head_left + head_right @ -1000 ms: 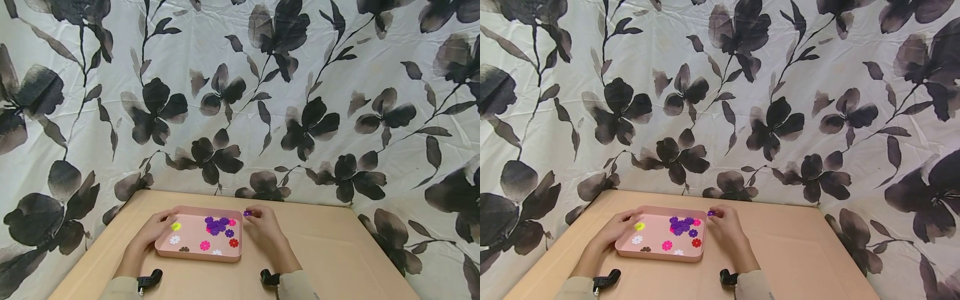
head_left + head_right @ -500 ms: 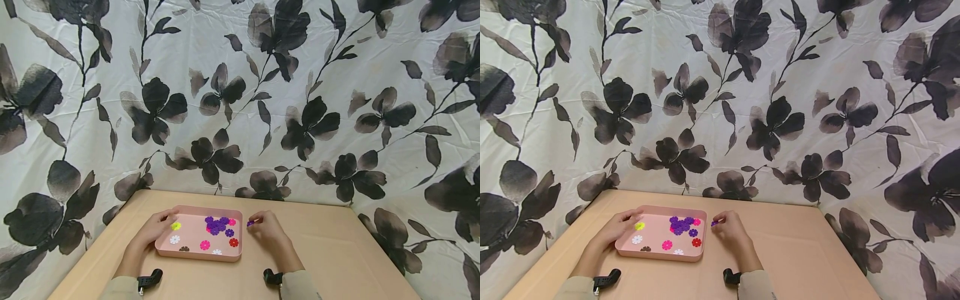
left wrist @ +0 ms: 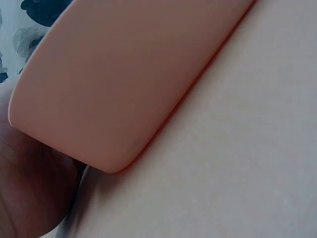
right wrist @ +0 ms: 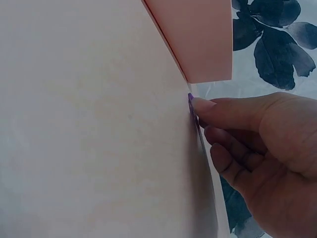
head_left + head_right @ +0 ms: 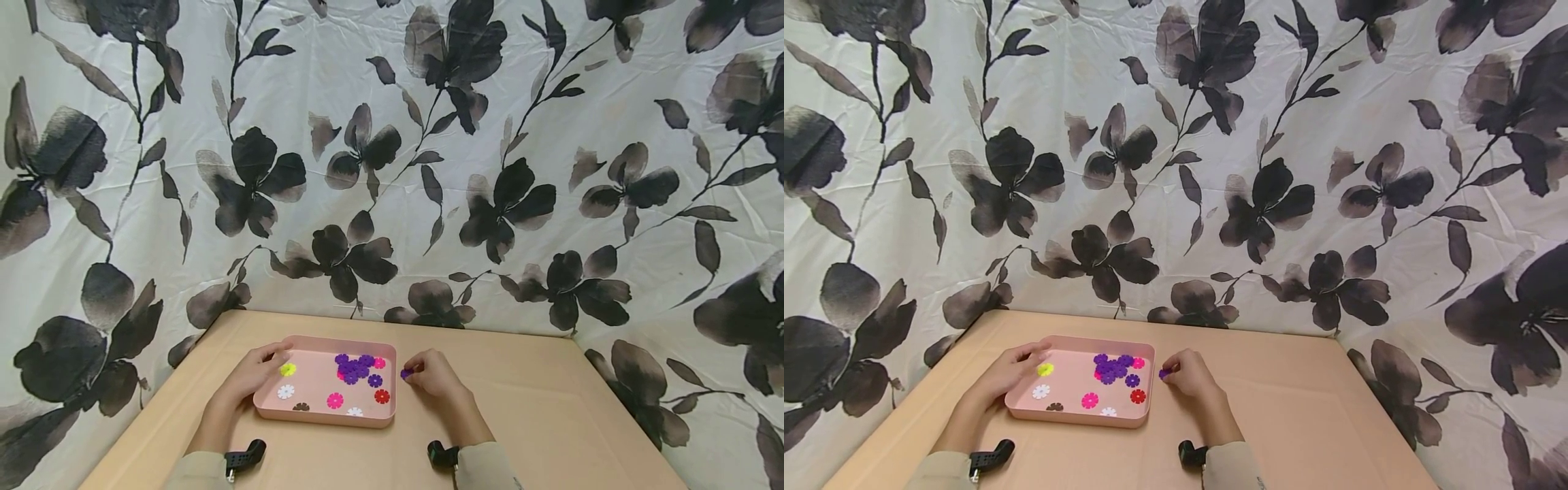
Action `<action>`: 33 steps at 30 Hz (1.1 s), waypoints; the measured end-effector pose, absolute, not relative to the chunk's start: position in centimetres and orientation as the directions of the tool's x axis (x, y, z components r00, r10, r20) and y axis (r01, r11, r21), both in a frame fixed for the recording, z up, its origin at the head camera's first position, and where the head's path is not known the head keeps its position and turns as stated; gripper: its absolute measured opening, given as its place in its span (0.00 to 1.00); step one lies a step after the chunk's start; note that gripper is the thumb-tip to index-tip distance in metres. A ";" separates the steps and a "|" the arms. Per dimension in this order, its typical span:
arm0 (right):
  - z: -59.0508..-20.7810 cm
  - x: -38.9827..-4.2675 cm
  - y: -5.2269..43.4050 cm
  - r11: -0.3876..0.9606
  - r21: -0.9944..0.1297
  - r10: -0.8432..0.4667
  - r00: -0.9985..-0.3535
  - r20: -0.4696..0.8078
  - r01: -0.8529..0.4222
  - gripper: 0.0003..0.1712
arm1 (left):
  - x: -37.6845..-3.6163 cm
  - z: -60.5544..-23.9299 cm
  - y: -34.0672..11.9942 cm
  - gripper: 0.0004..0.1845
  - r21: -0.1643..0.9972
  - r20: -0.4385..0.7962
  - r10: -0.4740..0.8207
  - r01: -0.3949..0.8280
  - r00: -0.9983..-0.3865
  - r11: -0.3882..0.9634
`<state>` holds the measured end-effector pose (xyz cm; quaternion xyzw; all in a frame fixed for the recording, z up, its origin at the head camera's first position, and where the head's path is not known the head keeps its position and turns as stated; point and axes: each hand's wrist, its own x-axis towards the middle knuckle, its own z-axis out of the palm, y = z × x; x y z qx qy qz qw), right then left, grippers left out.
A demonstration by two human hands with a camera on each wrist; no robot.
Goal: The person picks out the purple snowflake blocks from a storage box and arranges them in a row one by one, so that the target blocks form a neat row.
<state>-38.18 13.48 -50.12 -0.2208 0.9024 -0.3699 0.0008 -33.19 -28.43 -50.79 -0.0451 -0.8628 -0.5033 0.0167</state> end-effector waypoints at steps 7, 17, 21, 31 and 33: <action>-49.8 -37.9 13.3 0.624 -0.681 -0.365 -0.914 0.179 -0.382 0.08 | -33.3 -51.1 -28.5 0.31 0.864 0.070 0.058 0.090 -0.996 0.495; -47.2 -37.4 11.4 0.526 -0.696 -0.338 -0.871 0.356 -0.488 0.14 | -33.3 -51.0 -28.6 0.30 0.857 0.073 0.058 0.092 -0.996 0.506; -47.2 -36.8 10.2 0.527 -0.716 -0.362 -0.883 0.299 -0.458 0.14 | -33.3 -51.1 -28.5 0.32 0.869 0.064 0.059 0.085 -0.996 0.488; -48.7 -36.1 7.6 0.540 -0.751 -0.398 -0.902 0.170 -0.380 0.12 | -33.2 -50.9 -28.6 0.32 0.888 0.043 0.062 0.067 -0.997 0.455; -49.0 -36.1 7.3 0.554 -0.738 -0.397 -0.902 0.172 -0.384 0.10 | -33.2 -50.9 -28.7 0.32 0.878 0.049 0.060 0.071 -0.997 0.474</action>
